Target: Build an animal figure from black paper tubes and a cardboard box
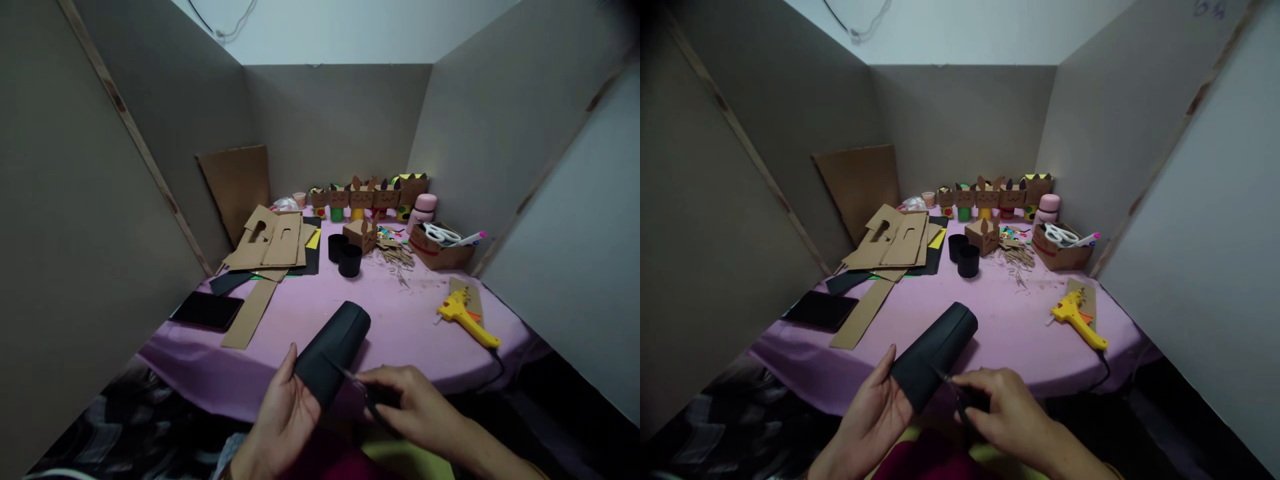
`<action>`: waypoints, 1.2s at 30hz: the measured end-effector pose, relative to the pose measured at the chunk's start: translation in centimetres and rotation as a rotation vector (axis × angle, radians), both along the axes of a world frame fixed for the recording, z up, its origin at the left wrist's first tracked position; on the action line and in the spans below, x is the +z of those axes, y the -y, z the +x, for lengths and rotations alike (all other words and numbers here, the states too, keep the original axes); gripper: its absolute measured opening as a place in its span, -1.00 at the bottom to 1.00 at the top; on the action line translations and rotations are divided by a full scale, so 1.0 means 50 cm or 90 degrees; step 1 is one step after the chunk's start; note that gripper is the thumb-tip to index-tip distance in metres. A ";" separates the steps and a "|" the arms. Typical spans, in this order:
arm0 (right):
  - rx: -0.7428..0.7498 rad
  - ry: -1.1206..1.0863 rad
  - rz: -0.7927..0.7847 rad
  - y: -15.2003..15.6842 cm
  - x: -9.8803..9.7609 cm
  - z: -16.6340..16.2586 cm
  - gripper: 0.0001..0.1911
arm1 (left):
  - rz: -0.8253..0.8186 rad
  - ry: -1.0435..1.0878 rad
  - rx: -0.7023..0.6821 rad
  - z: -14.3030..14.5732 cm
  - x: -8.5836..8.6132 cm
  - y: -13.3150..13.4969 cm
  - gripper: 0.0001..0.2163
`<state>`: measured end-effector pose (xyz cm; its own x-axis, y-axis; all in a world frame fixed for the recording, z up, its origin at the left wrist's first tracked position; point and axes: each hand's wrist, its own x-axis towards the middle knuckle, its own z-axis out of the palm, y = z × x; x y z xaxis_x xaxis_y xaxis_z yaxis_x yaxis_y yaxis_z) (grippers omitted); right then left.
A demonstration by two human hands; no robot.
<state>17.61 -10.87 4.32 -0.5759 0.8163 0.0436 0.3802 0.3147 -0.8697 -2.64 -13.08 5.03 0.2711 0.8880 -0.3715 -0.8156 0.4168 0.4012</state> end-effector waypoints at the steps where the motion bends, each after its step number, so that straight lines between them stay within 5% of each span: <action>1: 0.028 0.013 -0.001 0.010 0.002 -0.004 -0.64 | 0.000 0.001 0.002 0.000 0.000 -0.001 -0.52; 4: 0.079 0.016 -0.019 0.025 0.010 -0.007 -0.65 | 0.006 0.003 -0.001 -0.001 -0.001 -0.003 -0.51; 9: -0.056 -0.040 -0.044 0.011 0.017 0.004 -0.60 | 0.030 0.009 -0.019 0.001 -0.004 -0.002 -0.50; 15: 0.084 -0.009 -0.045 0.023 0.011 -0.002 -0.65 | 0.044 0.006 -0.021 -0.004 -0.008 0.003 -0.51; 20: -0.042 -0.076 -0.091 0.022 0.013 -0.002 -0.64 | 0.054 -0.001 -0.015 -0.006 -0.005 0.001 -0.49; 24: 0.079 -0.038 -0.102 0.027 0.020 -0.003 -0.70 | 0.040 -0.014 -0.014 -0.008 -0.011 -0.001 -0.50; 31: -0.180 -0.152 -0.165 -0.021 0.010 0.025 -0.63 | 0.018 -0.004 -0.005 -0.010 -0.003 -0.002 -0.47; 36: -0.085 -0.132 -0.226 -0.005 -0.005 0.009 -0.69 | 0.002 0.004 -0.027 -0.012 -0.003 0.000 -0.50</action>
